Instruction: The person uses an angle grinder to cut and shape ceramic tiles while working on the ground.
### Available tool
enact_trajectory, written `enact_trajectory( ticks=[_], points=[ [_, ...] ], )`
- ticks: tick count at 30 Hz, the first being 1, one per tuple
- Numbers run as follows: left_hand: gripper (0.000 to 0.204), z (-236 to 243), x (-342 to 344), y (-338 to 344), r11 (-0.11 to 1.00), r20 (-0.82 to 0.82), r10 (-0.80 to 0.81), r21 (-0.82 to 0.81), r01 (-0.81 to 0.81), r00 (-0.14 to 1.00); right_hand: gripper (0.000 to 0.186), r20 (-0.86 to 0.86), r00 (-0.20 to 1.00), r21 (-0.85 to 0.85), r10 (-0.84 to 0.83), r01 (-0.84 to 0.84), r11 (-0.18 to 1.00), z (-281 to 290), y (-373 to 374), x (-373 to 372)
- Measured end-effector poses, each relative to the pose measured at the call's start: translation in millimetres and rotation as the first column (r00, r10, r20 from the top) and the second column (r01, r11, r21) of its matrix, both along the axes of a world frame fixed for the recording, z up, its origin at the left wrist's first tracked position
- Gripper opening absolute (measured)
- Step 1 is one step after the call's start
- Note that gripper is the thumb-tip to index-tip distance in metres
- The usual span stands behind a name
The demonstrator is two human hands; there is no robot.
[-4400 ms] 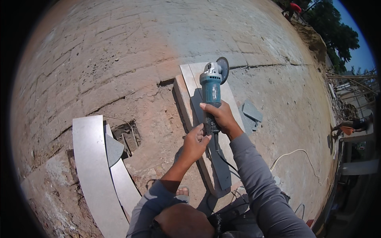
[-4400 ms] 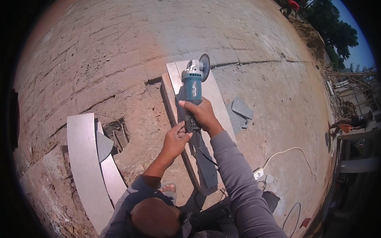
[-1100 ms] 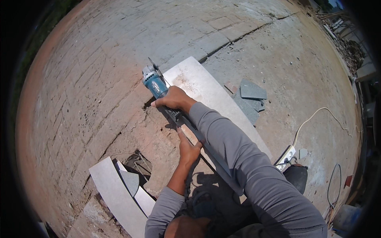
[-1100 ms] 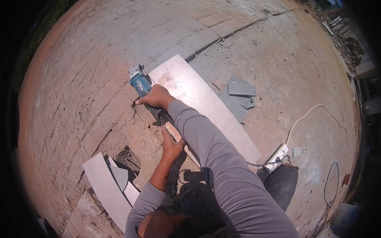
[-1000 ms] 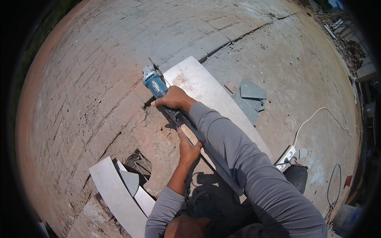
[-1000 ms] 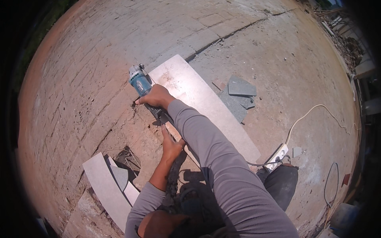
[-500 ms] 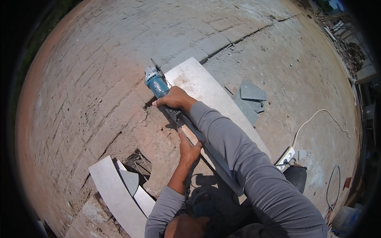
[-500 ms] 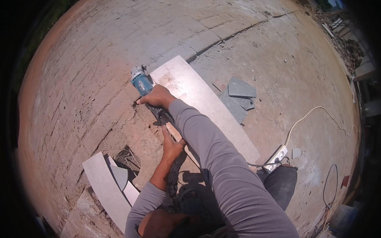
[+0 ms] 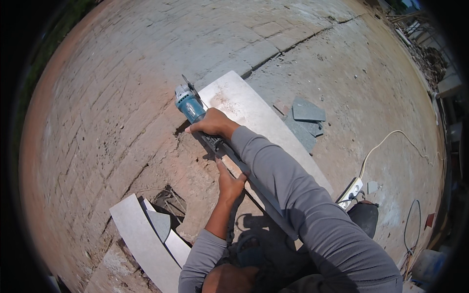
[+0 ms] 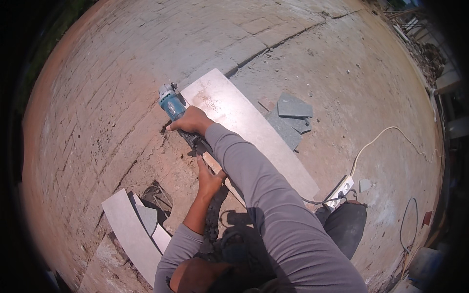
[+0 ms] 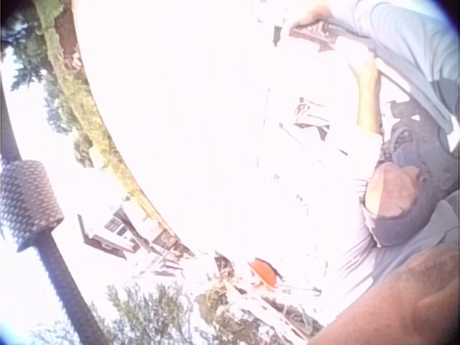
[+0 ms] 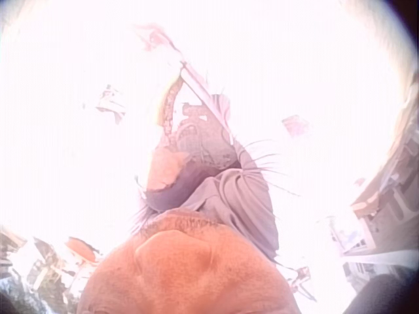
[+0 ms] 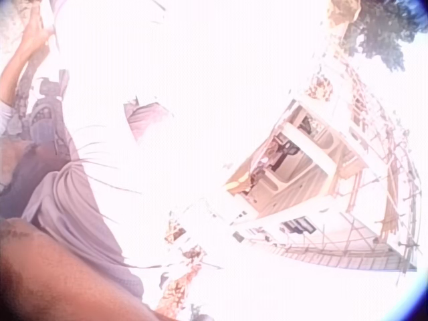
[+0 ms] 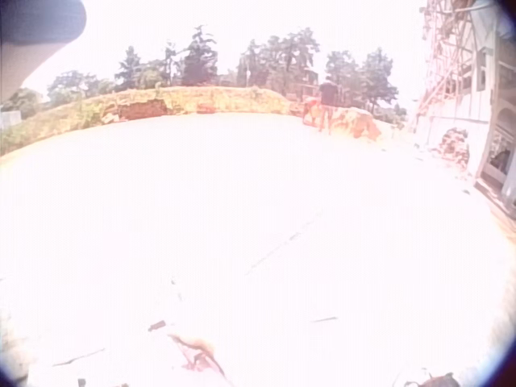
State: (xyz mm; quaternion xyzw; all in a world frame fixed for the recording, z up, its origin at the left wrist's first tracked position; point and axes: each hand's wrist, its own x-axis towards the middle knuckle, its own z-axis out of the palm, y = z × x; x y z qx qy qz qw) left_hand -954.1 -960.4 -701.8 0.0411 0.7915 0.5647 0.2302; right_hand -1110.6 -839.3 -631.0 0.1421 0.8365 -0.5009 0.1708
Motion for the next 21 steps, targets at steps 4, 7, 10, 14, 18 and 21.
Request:
enact_trajectory(
  ticks=[4,7,10,14,18,21],
  points=[
    [0.107,2.7,-1.3,0.1,1.000,0.042,-0.006,0.008,0.006,0.999,0.086,0.006,1.000,0.010,0.010,-0.010,1.000,0.2,0.5,-1.3],
    [0.106,4.6,-1.6,1.1,1.000,0.041,0.005,-0.008,-0.004,0.999,0.087,0.000,1.000,0.018,0.007,-0.007,1.000,-0.4,0.3,-2.2],
    [0.106,4.3,-1.4,0.8,1.000,0.018,0.002,0.009,-0.003,1.000,0.087,0.002,1.000,0.021,0.010,-0.010,1.000,-0.7,0.3,-2.6],
    [0.108,0.2,-0.2,-0.4,1.000,-0.018,-0.003,-0.006,0.003,1.000,0.087,0.026,1.000,0.000,-0.005,0.005,1.000,0.3,1.0,-1.7],
    [0.110,-0.3,-0.2,1.0,1.000,-0.133,0.005,0.000,-0.005,0.991,0.082,-0.013,1.000,0.014,-0.001,0.001,1.000,1.5,0.6,1.1],
    [0.106,7.5,-1.3,1.2,0.993,0.007,0.013,0.118,-0.014,1.000,0.081,-0.009,1.000,0.023,0.003,-0.003,1.000,1.6,0.6,6.8]
  ],
)
